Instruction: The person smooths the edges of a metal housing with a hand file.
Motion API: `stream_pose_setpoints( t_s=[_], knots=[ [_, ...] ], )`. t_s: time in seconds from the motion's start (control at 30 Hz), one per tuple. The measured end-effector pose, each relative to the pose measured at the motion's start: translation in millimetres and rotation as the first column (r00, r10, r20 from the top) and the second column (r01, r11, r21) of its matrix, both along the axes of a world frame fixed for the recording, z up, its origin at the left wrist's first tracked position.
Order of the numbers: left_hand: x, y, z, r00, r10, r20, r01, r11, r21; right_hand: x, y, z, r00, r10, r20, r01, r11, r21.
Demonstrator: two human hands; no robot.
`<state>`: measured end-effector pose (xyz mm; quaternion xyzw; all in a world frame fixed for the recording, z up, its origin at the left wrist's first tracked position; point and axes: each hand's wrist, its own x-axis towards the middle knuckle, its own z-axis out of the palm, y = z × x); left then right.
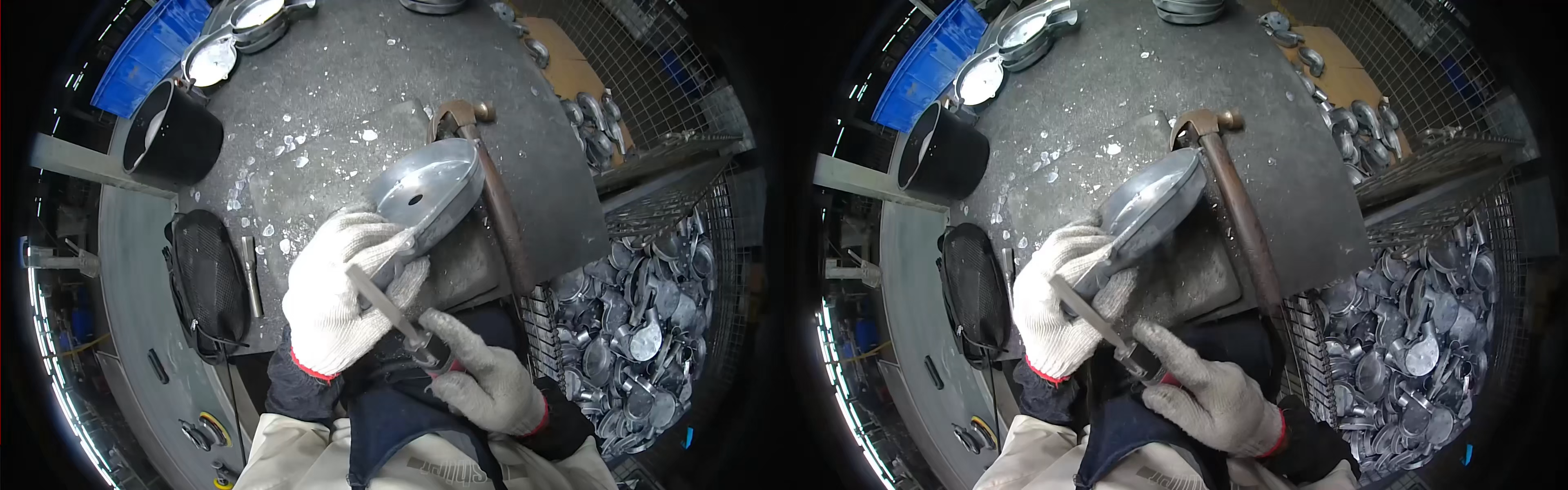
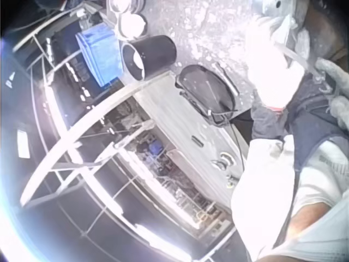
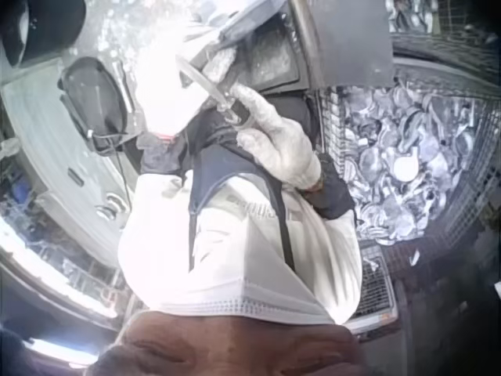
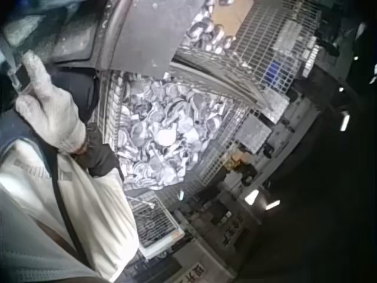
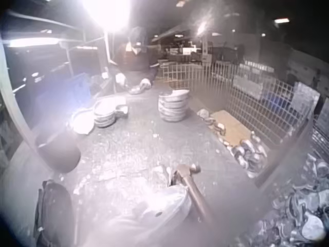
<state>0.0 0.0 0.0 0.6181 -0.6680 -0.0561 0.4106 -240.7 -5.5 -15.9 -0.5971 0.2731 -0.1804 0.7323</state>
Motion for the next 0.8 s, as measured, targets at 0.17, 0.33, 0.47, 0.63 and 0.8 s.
stream_pose_setpoints(
  t_s=[0.17,0.33,0.47,0.63,0.8],
  knots=[
    [-4.5,-2.8,-3.2,0.999,0.045,0.007,-0.045,0.999,-0.014,0.3,0.9,-0.5,0.991,0.037,0.131,-0.029,0.997,-0.067],
    [-10.5,5.7,17.5,0.989,0.139,0.055,-0.142,0.987,0.071,-6.2,0.5,9.7,0.991,-0.105,-0.082,0.044,0.841,-0.539],
    [-15.9,0.7,28.4,0.975,0.180,0.133,-0.192,0.978,0.079,-4.1,3.1,7.3,0.897,-0.385,-0.217,-0.002,0.486,-0.874],
    [-16.4,-0.5,28.3,0.971,0.178,0.159,-0.192,0.979,0.072,0.7,1.5,24.7,0.825,-0.433,-0.364,-0.126,0.486,-0.865],
    [-11.0,-0.7,25.9,0.966,0.169,0.196,-0.187,0.979,0.075,4.0,0.5,5.8,0.834,-0.480,-0.271,-0.018,0.468,-0.883]
  ],
)
